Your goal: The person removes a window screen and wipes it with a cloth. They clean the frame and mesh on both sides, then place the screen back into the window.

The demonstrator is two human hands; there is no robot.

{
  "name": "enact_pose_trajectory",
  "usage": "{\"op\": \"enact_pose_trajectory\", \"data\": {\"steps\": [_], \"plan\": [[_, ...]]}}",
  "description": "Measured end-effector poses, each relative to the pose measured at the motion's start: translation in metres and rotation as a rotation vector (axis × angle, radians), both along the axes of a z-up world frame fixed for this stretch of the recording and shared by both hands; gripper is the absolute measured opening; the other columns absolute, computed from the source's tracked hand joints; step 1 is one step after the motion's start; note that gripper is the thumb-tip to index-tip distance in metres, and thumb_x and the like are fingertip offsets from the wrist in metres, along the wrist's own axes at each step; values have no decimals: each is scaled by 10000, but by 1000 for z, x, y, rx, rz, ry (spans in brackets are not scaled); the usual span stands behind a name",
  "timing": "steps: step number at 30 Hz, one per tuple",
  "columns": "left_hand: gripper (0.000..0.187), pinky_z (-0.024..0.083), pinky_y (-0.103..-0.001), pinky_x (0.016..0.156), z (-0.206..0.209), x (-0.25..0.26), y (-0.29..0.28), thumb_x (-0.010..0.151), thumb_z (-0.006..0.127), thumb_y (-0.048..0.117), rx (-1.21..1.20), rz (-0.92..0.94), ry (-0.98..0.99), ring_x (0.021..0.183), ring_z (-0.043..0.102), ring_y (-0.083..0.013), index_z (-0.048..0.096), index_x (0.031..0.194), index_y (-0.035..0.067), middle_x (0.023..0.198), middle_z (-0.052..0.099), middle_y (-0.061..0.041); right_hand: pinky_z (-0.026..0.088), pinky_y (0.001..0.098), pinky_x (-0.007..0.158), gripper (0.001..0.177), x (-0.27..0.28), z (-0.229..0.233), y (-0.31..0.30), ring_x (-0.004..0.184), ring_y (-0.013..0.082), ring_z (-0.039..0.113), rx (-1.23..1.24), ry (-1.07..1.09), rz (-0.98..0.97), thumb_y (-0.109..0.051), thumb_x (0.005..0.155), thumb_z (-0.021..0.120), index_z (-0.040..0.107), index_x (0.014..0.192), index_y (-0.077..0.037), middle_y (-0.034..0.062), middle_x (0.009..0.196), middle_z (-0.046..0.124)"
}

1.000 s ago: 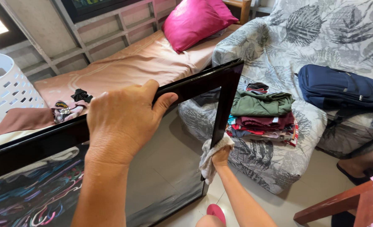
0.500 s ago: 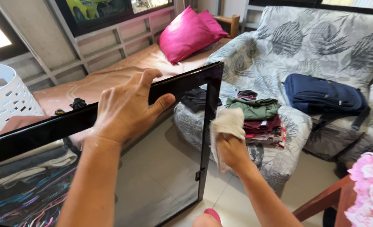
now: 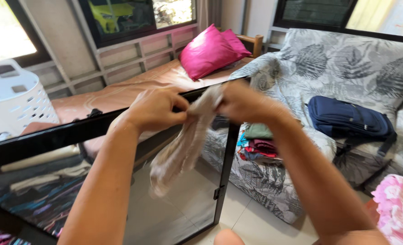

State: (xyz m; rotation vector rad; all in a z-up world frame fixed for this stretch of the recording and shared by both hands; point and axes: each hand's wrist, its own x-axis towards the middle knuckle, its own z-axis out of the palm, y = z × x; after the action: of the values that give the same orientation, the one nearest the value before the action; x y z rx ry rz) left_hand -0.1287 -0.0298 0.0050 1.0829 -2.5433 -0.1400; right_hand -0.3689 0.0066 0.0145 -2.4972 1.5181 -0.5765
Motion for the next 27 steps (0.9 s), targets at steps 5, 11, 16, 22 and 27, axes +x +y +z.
{"op": "enact_pose_trajectory", "data": {"steps": [5, 11, 16, 22, 27], "plan": [[260, 514, -345, 905, 0, 4, -15, 795, 738, 336, 58, -126, 220, 1011, 697, -201, 813, 988, 178, 1190, 724, 6, 521, 473, 807, 183, -14, -3, -37, 934, 386, 684, -505, -46, -85, -73, 850, 642, 763, 988, -72, 181, 927, 732], [153, 530, -321, 996, -6, 4, -32, 896, 777, 220, 137, -270, 533, 1082, 650, -163, 817, 977, 97, 1153, 692, -26, 474, 523, 807, 295, -33, -39, -84, 916, 431, 632, -461, -84, 84, -300, 1067, 535, 637, 1066, -23, 196, 967, 676], [183, 539, -322, 1020, -19, 32, -4, 1015, 743, 194, -206, -226, 916, 1187, 592, -189, 781, 1079, 27, 1329, 583, -67, 465, 527, 800, 435, -37, -47, -98, 919, 427, 639, -562, 115, 28, -462, 1015, 586, 667, 950, -40, 191, 926, 693], [194, 450, -355, 895, -87, 73, 70, 1074, 646, 147, -418, 448, 1213, 1025, 562, -255, 711, 1086, -36, 1128, 608, -165, 456, 542, 779, 374, -33, -52, -109, 921, 426, 645, -677, 45, 108, -415, 1017, 621, 713, 1026, -52, 193, 945, 706], [395, 266, -563, 1199, -169, 124, 74, 1059, 549, 223, -817, 715, 547, 1325, 448, -422, 586, 1339, -53, 1411, 525, -253, 453, 535, 829, 367, -45, -64, -123, 897, 403, 650, -690, 51, 69, -414, 1036, 599, 711, 975, -70, 170, 898, 690]]}}
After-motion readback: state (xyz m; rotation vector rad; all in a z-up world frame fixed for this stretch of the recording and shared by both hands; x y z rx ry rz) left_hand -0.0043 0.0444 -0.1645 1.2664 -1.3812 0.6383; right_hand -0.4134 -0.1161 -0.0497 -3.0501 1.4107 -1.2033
